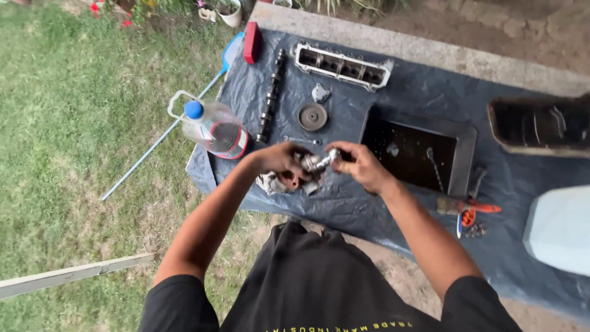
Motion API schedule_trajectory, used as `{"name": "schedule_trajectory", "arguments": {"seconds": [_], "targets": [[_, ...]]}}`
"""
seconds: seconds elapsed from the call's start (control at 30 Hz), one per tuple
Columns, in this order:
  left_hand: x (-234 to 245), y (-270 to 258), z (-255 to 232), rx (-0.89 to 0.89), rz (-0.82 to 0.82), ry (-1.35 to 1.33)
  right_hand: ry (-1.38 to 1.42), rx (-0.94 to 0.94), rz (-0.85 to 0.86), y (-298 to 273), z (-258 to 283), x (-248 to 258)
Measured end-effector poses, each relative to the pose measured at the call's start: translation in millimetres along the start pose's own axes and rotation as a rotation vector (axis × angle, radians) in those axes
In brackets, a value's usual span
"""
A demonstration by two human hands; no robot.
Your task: The person uses a ratchet wrench to loosen and remove bolts from a metallic engine component on a tarp-covered table. After removing the bolts, the person separates the component into two halves and places the parts on the table.
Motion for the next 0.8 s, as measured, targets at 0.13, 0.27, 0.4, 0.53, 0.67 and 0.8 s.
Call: {"name": "schedule_trajectory", "arguments": {"seconds": [0.13, 0.27, 0.4, 0.53, 0.67, 0.8], "targets": [[1.4, -14.0, 5.9, -0.088, -0.071, 0.228, 0.059, -0.039, -0.002, 21.7, -35.6, -1.7], [6.2, -12.1, 35.8, -0.454, -0.449, 0.934, 0.145, -0.131, -0.107, 54.2, -55.2, -3.2], [43.7, 15.0, 67.0, 0.031, -0.143, 0.468, 0.135, -0.199, -0.085, 86.4, -71.1, -8.1], [60.1, 17.3, 86.1, 0.057, -0.023, 0.241, 0.051, -0.236, -0.055, 104.3, -64.7, -20.4], [65.0, 28.8, 143.3, 0.087, -0.007, 0.613, 0.112, -0.358, -0.253, 145.5, -130.7, 2.1], [74.1, 24.4, 193.1, 0.172, -0.063, 0.527, 0.194, -0.505, -0.422, 193.2, -224.6, 38.2]]}}
Point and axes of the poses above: each hand's wrist, its own y-axis towards the middle knuckle, its own x-axis out of the back of the hand, z = x × y, the point moved 3 cm from there along y, towards the middle knuckle, and after that the axes turned 15 degrees about -x, right-handed, at the moved point
